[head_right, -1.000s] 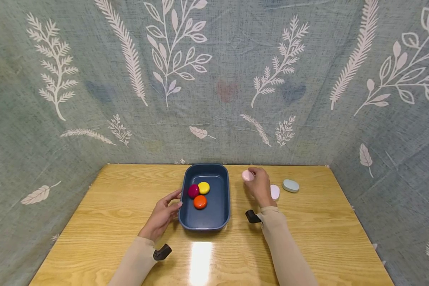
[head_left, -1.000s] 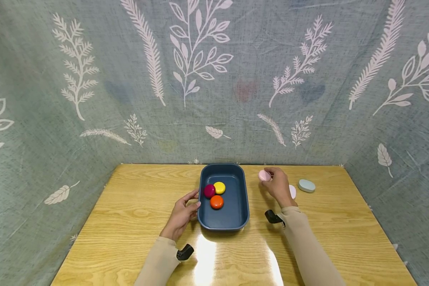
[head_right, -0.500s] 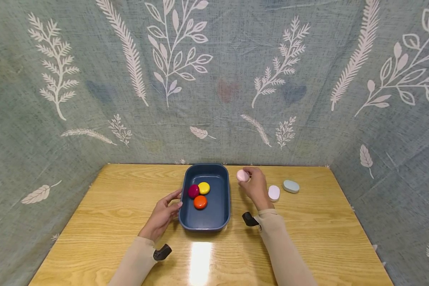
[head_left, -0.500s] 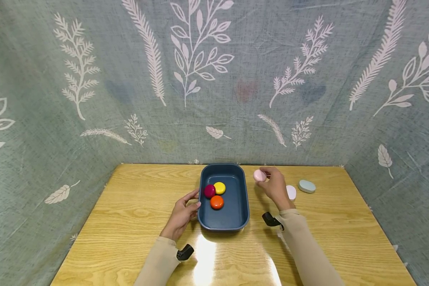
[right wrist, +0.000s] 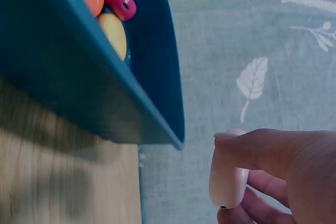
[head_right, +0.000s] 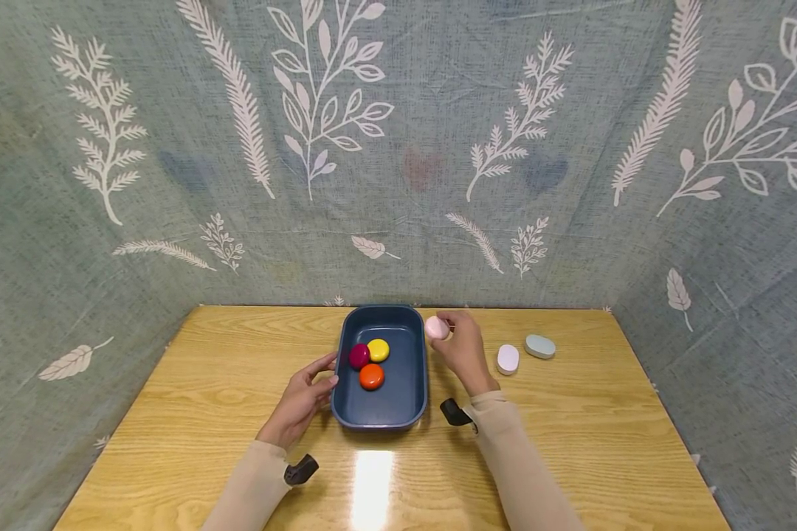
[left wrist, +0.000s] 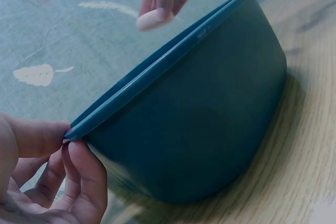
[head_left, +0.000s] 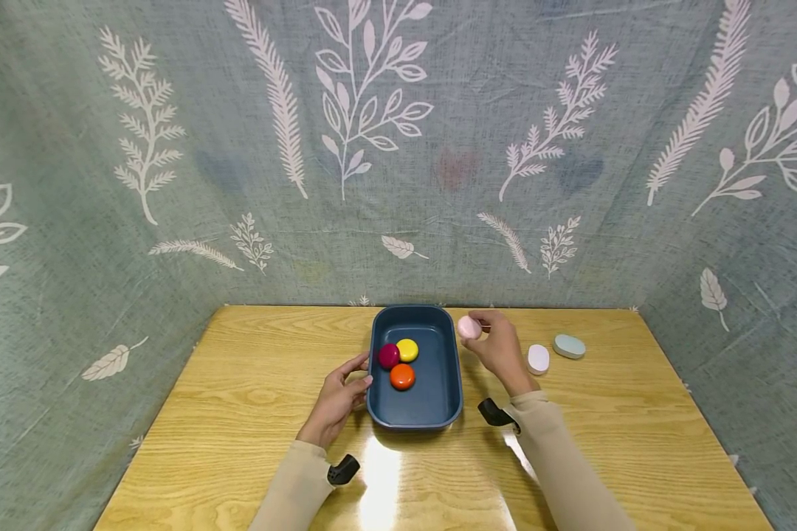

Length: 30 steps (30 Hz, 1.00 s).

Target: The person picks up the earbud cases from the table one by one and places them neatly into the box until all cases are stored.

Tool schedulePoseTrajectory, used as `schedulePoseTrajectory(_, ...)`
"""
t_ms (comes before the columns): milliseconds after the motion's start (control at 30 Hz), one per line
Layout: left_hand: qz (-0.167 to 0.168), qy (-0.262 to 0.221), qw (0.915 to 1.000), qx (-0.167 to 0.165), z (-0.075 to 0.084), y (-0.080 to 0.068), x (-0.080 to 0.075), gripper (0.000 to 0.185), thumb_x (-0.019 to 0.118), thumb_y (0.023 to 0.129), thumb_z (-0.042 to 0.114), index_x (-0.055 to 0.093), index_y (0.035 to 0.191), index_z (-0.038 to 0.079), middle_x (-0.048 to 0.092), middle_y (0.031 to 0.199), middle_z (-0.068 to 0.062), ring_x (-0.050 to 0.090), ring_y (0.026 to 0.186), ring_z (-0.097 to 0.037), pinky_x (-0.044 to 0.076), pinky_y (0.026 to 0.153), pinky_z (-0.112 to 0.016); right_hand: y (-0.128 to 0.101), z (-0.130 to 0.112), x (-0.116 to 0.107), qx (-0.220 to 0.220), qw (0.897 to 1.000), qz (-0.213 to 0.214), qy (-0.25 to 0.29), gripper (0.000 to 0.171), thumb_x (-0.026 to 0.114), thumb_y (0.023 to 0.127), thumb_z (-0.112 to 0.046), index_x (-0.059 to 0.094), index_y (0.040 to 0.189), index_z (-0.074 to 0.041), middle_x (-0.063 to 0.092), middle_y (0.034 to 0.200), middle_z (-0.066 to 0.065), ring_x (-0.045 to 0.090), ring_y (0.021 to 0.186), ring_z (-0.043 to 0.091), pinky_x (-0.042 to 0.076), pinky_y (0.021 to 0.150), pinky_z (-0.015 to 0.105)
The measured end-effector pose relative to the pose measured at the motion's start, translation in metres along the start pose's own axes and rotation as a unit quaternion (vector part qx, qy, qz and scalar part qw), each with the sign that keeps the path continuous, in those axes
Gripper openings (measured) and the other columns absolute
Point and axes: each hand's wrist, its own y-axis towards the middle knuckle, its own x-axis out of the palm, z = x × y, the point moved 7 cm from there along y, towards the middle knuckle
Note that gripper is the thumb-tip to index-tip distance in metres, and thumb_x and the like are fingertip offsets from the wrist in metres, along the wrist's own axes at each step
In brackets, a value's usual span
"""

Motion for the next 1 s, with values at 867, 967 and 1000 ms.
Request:
schedulePoseTrajectory(867,0.006,0.003,1.0000,0.001,0.000,-0.001,-0.001,0.052,0.060,0.103,-0.005,0.054,0.154,0.003,0.047,0.134,-0.016,0.060,0.085,-0.014,0.056,0.071,-0.023,-0.007,-0.040,0.032,-0.029,0.999,-0.040,0.002,0.052,0.086,0.081,0.009,0.069,0.129,0.010,0.065,0.129,0.028,0.066,0.114,0.044,0.055,0.101,0.056)
schedulePoseTrajectory(967,0.004,0.003,1.0000,0.000,0.000,-0.001,-0.001,0.052,0.060,0.103,-0.005,0.053,0.154,0.003,0.047,0.135,-0.016,0.060,0.086,-0.014,0.056,0.071,-0.023,-0.007,-0.041,0.035,-0.026,0.999,-0.043,-0.004,0.051,0.087,0.081,0.008,0.070,0.129,0.009,0.066,0.128,0.027,0.067,0.112,0.043,0.056,0.100,0.054)
schedulePoseTrajectory(1000,0.004,0.002,1.0000,-0.001,0.000,-0.001,-0.001,0.052,0.060,0.103,-0.005,0.053,0.154,0.003,0.047,0.135,-0.016,0.060,0.086,-0.014,0.056,0.072,-0.023,-0.007,-0.040,0.036,-0.025,0.999,-0.044,-0.007,0.051,0.087,0.081,0.008,0.070,0.129,0.009,0.066,0.127,0.027,0.067,0.112,0.042,0.057,0.099,0.053)
